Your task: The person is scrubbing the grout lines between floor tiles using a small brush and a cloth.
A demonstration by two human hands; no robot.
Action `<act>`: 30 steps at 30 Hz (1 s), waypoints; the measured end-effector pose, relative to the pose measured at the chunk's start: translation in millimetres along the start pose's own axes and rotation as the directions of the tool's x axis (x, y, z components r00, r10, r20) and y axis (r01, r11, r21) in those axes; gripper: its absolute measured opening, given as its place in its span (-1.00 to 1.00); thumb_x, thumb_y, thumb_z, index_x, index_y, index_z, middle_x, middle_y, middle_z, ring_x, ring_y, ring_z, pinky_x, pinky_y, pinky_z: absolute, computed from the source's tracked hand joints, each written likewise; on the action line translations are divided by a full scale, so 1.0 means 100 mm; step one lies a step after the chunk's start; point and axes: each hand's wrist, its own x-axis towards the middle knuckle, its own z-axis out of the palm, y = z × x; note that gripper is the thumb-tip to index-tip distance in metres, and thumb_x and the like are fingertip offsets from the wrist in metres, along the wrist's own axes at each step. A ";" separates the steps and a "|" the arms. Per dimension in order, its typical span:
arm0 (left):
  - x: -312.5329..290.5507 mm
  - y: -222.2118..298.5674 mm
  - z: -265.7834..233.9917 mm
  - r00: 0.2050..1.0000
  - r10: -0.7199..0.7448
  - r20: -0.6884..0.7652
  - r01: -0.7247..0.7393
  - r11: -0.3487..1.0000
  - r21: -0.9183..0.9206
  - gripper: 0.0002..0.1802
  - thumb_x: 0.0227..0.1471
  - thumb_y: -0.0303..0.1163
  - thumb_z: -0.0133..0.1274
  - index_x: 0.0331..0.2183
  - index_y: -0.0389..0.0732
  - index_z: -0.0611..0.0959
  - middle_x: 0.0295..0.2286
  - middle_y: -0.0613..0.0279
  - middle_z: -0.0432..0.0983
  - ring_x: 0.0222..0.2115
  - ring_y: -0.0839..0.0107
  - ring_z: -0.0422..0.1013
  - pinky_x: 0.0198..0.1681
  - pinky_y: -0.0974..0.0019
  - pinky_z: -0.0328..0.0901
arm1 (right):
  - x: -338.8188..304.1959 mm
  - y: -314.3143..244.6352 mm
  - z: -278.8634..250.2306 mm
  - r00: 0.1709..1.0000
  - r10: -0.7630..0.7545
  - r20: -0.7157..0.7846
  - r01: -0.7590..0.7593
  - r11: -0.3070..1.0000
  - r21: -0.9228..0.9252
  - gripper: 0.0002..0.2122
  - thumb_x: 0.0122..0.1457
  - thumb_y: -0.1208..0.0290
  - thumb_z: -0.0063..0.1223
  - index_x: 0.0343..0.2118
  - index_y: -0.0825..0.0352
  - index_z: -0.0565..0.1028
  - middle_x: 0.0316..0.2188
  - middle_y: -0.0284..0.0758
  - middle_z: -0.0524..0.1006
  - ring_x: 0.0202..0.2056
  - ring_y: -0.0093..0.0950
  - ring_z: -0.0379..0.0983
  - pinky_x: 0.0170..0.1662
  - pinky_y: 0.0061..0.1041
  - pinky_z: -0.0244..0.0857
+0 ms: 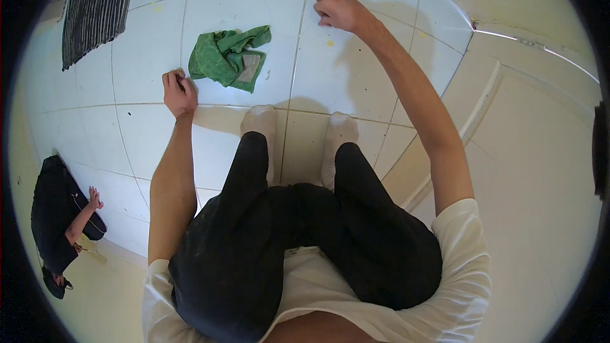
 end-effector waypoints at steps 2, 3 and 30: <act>0.01 0.03 0.01 1.000 -0.001 0.005 0.000 1.000 0.005 -0.91 0.09 -0.46 -0.09 -0.31 -0.15 0.49 -0.29 0.25 0.39 -0.37 0.21 0.46 -0.31 0.18 0.40 | -0.02 0.03 0.03 0.990 -0.043 -0.131 0.035 0.997 -0.062 -0.80 -0.16 0.43 0.30 -0.54 0.32 0.45 -0.39 -0.32 0.45 -0.13 -0.31 0.40 -0.08 -0.32 0.34; 0.01 0.02 0.01 1.000 -0.001 0.009 0.001 1.000 0.010 -0.91 0.09 -0.46 -0.09 -0.31 -0.15 0.49 -0.29 0.24 0.38 -0.37 0.21 0.46 -0.31 0.18 0.40 | -0.01 0.03 0.02 0.995 -0.017 -0.102 0.012 0.999 -0.052 -0.81 -0.16 0.43 0.29 -0.54 0.32 0.45 -0.38 -0.32 0.45 -0.13 -0.31 0.40 -0.08 -0.32 0.33; 0.01 0.06 -0.01 0.998 -0.038 0.052 0.037 0.999 0.012 -0.86 0.11 -0.42 -0.14 -0.29 -0.16 0.49 -0.26 0.20 0.40 -0.29 0.15 0.46 -0.25 0.10 0.40 | 0.26 0.10 0.06 0.962 0.274 -0.011 -0.271 0.956 0.113 -0.77 -0.17 0.30 0.36 -0.52 0.30 0.55 -0.41 -0.23 0.54 -0.22 -0.19 0.47 -0.16 -0.17 0.40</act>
